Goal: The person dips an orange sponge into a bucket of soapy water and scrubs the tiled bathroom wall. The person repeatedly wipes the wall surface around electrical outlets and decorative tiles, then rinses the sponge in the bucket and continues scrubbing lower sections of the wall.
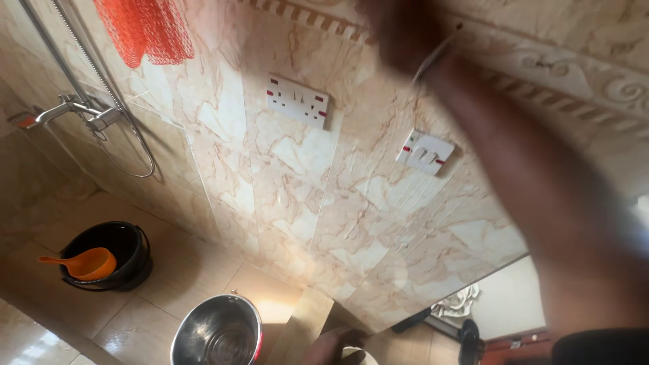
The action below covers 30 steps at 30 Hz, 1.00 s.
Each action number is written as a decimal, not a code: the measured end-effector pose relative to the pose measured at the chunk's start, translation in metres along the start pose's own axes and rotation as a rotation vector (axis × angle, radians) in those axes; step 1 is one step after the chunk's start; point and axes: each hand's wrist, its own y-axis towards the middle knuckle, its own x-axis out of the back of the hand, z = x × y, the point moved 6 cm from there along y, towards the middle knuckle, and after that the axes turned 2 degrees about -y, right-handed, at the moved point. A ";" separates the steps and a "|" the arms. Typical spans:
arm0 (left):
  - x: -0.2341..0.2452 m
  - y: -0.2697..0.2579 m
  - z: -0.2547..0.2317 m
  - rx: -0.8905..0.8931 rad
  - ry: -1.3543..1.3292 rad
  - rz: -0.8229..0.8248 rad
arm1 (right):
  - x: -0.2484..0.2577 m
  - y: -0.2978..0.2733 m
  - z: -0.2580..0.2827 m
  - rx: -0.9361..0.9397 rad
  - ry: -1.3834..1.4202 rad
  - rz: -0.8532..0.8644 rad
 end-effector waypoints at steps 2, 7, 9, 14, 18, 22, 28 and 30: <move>0.002 -0.006 0.001 0.014 0.051 0.014 | -0.016 -0.034 0.036 0.003 -0.052 0.120; 0.015 -0.021 0.043 0.166 0.086 -0.059 | -0.007 -0.148 0.141 0.200 0.083 0.268; 0.028 -0.036 0.058 0.239 0.021 -0.057 | -0.002 -0.164 0.138 0.345 0.266 0.335; 0.040 -0.050 0.047 0.360 0.062 -0.081 | 0.001 -0.101 0.045 -0.202 0.650 0.559; 0.038 -0.040 0.007 0.318 0.038 -0.096 | 0.031 -0.050 0.010 0.065 0.175 0.062; 0.029 -0.029 -0.033 0.206 0.045 -0.060 | -0.007 -0.072 0.048 -0.214 0.348 -0.053; 0.031 -0.038 -0.028 0.240 0.070 -0.023 | -0.058 -0.219 0.206 -0.125 0.519 0.722; 0.042 -0.048 -0.014 0.257 0.040 -0.069 | -0.043 -0.262 0.217 -0.055 0.511 0.793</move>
